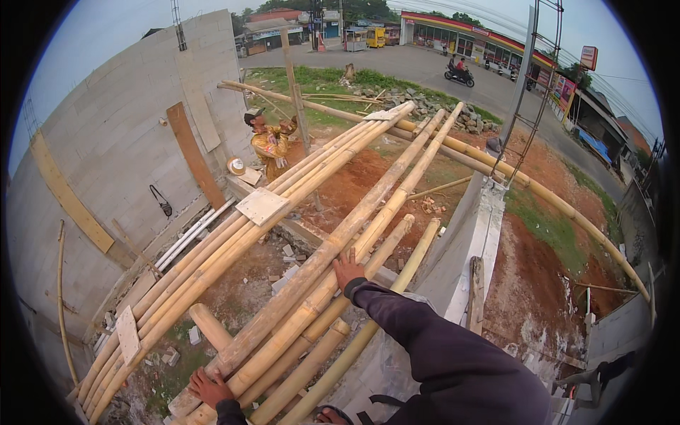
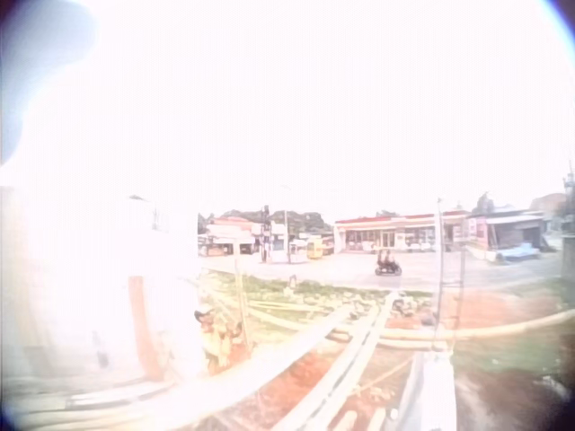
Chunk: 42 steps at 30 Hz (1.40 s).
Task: The person assembles a bamboo scaffolding structure on a construction site. They lift and position bamboo poles onto a frame, secure them with a hammer, and adjust the alignment while other workers are visible nearby.
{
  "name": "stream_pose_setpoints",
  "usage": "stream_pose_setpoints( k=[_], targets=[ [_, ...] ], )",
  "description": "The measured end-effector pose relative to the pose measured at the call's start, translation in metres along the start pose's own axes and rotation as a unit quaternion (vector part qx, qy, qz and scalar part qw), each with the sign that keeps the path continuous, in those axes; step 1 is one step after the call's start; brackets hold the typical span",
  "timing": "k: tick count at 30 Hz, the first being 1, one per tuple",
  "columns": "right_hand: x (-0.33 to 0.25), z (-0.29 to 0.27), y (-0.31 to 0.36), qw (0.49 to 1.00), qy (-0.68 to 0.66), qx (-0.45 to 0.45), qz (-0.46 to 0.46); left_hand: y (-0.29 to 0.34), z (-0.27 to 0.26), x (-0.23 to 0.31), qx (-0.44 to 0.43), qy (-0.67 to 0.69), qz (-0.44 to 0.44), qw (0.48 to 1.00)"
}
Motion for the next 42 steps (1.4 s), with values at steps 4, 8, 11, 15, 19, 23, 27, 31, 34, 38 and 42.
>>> stream_pose_setpoints(
  k=[4, 8, 11, 15, 19, 23, 27, 31, 34, 38, 42],
  targets=[
    [0.002, -0.003, -0.007, 1.0, -0.007, -0.018, 0.004, -0.004, 0.002, 0.008, 0.014, -0.003, 0.015, 1.0],
    [0.001, -0.004, -0.007, 1.0, -0.005, -0.016, -0.004, -0.004, 0.007, 0.006, 0.011, -0.014, 0.015, 1.0],
    [0.002, -0.003, -0.006, 1.0, -0.01, -0.021, -0.004, -0.005, 0.008, 0.005, 0.013, -0.027, 0.015, 0.999],
    [0.001, -0.004, -0.006, 1.0, -0.005, -0.019, -0.008, -0.005, 0.009, 0.004, 0.015, -0.027, 0.011, 0.999],
    [0.001, -0.004, -0.006, 1.0, -0.002, -0.023, -0.005, -0.004, 0.007, 0.005, 0.017, -0.026, 0.012, 0.999],
    [0.002, -0.004, -0.006, 1.0, -0.016, -0.003, -0.006, -0.004, 0.006, 0.007, 0.017, -0.022, 0.014, 1.0],
    [0.002, -0.003, -0.007, 1.0, 0.0, -0.008, -0.006, -0.004, 0.006, 0.006, 0.013, -0.025, 0.01, 1.0],
    [0.001, -0.006, -0.006, 1.0, -0.006, -0.017, -0.001, -0.004, 0.005, 0.006, 0.01, -0.021, 0.009, 1.0],
    [0.001, -0.007, -0.005, 1.0, -0.006, -0.028, -0.003, -0.005, 0.003, 0.008, 0.021, -0.022, 0.011, 0.999],
    [0.002, -0.004, -0.007, 0.999, 0.011, -0.034, 0.0, -0.004, 0.006, 0.007, 0.013, -0.005, 0.019, 1.0],
    [0.001, 0.002, -0.008, 0.999, 0.014, -0.036, 0.002, -0.003, 0.005, 0.005, 0.023, 0.002, 0.02, 1.0]
  ],
)
Point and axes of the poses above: each hand's wrist, its own y-axis away from the middle knuckle, its own z-axis out of the palm, x = y × z, the point moved 8 cm from there along -y, towards the middle knuckle, and after that the axes turned 1 degree about -y, right-handed, at the moved point
